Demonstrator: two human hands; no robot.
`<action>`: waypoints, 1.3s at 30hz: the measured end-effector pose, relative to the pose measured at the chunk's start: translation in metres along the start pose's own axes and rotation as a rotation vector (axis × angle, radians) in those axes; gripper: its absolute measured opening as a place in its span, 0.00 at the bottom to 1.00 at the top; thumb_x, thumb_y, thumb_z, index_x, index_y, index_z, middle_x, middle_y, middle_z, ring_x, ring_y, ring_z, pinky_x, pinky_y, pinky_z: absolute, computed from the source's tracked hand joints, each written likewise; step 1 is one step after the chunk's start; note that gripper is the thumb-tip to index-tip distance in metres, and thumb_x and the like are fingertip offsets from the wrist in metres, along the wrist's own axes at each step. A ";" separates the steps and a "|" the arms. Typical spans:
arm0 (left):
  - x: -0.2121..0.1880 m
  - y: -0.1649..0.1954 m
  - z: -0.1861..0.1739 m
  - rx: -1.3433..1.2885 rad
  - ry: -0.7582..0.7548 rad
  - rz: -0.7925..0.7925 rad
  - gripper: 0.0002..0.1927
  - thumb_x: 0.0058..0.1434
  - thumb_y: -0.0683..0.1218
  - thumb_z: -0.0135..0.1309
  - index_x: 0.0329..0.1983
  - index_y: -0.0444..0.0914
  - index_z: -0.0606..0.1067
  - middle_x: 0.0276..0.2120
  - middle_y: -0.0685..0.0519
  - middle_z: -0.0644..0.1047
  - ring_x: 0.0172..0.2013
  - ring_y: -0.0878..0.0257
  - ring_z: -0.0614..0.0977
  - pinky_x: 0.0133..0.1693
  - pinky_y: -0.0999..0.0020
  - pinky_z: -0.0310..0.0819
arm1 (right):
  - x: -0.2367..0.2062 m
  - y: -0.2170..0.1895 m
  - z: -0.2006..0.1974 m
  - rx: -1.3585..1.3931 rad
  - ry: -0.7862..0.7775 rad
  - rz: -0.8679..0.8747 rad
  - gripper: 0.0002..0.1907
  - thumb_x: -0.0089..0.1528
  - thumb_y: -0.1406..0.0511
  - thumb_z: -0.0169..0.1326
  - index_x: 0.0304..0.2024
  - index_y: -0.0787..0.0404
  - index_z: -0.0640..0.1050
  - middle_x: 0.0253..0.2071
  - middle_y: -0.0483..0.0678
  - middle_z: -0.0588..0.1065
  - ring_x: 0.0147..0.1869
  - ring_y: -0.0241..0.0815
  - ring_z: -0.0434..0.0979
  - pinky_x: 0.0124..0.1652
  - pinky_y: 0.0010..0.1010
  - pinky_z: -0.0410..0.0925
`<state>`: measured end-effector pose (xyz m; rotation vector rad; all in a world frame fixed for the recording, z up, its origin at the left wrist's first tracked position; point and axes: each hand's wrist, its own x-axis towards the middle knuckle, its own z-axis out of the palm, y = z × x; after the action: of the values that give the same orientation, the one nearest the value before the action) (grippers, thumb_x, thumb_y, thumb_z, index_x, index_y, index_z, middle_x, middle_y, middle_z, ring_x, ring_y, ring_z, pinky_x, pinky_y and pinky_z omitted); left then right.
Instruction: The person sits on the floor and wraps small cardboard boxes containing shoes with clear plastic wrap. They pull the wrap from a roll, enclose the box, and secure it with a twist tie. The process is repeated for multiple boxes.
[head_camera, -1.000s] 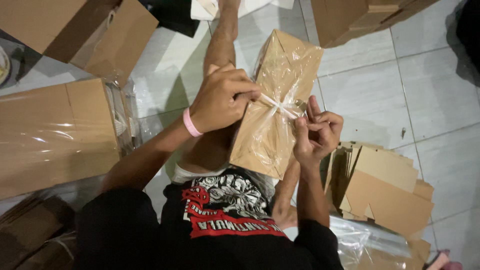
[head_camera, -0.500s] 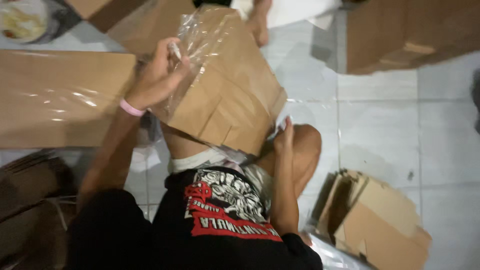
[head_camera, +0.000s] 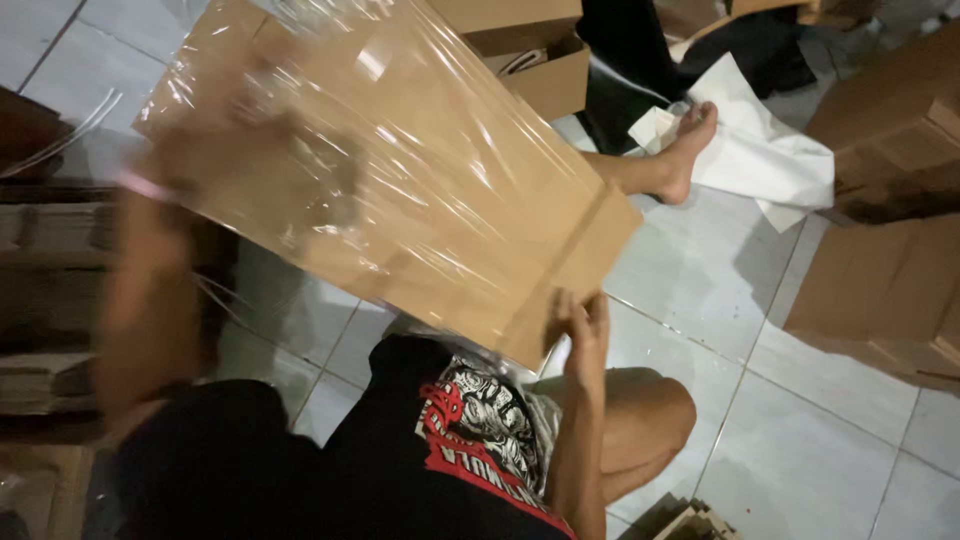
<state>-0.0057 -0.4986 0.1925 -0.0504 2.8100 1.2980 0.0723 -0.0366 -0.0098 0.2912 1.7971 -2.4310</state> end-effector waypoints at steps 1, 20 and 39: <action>-0.001 0.009 -0.032 0.091 0.047 0.032 0.35 0.63 0.48 0.61 0.68 0.35 0.60 0.59 0.40 0.73 0.56 0.46 0.75 0.56 0.52 0.70 | 0.004 -0.012 0.022 -0.050 -0.097 -0.062 0.19 0.68 0.59 0.54 0.53 0.61 0.64 0.30 0.53 0.74 0.24 0.38 0.73 0.22 0.29 0.70; 0.039 0.061 0.300 -0.231 0.093 1.248 0.28 0.74 0.54 0.46 0.60 0.25 0.57 0.57 0.39 0.75 0.58 0.45 0.79 0.60 0.49 0.74 | -0.413 0.150 -0.247 -0.984 2.242 0.211 0.29 0.66 0.63 0.60 0.67 0.68 0.68 0.67 0.67 0.62 0.72 0.65 0.59 0.68 0.53 0.57; -0.117 0.346 0.408 -0.092 -1.070 2.045 0.15 0.57 0.35 0.61 0.48 0.38 0.81 0.48 0.46 0.80 0.44 0.48 0.82 0.48 0.55 0.77 | -0.526 0.144 -0.156 0.087 2.135 -0.734 0.18 0.76 0.55 0.46 0.60 0.58 0.75 0.48 0.51 0.75 0.51 0.41 0.77 0.51 0.35 0.74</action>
<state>0.1056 0.0377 0.1975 2.7506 1.0783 0.6922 0.6287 0.0541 -0.0760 3.7858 2.0370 -2.0248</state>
